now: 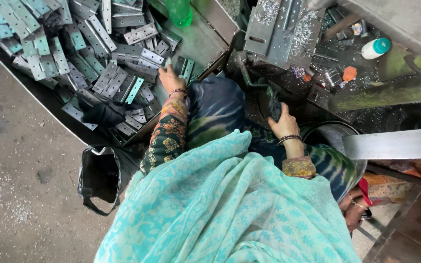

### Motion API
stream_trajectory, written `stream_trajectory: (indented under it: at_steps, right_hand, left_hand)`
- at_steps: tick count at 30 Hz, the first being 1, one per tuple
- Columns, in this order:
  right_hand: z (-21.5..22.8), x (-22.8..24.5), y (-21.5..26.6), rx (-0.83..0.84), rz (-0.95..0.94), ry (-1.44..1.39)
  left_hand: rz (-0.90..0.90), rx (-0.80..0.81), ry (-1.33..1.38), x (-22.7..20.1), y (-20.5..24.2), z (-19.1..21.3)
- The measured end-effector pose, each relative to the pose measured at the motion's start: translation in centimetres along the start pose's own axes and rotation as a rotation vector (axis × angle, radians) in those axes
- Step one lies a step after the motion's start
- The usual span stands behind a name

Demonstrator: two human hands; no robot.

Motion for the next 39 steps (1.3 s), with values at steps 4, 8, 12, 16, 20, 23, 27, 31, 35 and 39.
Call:
stream_trajectory:
  at_steps: [4,8,12,16,20,23,27,31,35,39]
  right_hand:
    - [-0.5,-0.2,-0.1,-0.004,-0.009,-0.032]
    - [-0.6,-0.1,-0.2,0.008,-0.032,-0.038]
    - [-0.8,0.2,0.1,0.046,-0.049,-0.04]
    - [-1.0,0.1,0.1,0.061,-0.038,-0.055]
    - [-1.2,0.5,0.4,0.098,-0.046,-0.064]
    - [-0.4,0.4,0.8,0.083,-0.047,-0.081]
    - [-0.2,1.1,0.9,0.09,-0.06,-0.096]
    - [0.2,1.2,1.2,0.109,-0.075,-0.084]
    - [1.0,1.9,1.2,0.1,-0.045,-0.053]
    - [1.9,2.4,1.0,0.111,-0.058,-0.008]
  left_hand:
    - [-0.109,0.029,0.043,-1.4,-2.0,0.1]
    - [-0.124,-0.015,0.168,-4.2,-3.4,1.8]
    - [0.056,0.148,0.509,-8.3,-4.8,2.8]
    - [-0.14,0.316,0.617,-18.2,-3.7,1.9]
    - [0.164,0.828,1.112,-27.4,1.6,-4.3]
    - [-0.085,0.669,0.941,-31.9,3.3,-4.7]
    - [-0.611,0.361,0.472,-33.8,5.5,0.1]
    - [-0.873,0.336,-0.104,-34.3,9.0,2.8]
    - [-1.008,0.342,-0.291,-35.2,10.6,3.3]
    - [-1.107,0.361,-0.327,-35.0,11.8,3.1]
Point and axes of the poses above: each hand's wrist, its own y-axis away from the middle knuckle, its own z-axis out of the back of the hand, x = y × z, the point moved 7 cm from there along -y, towards the middle knuckle, and after that the axes turned 7 degrees about -y, right-handed, at the moved point
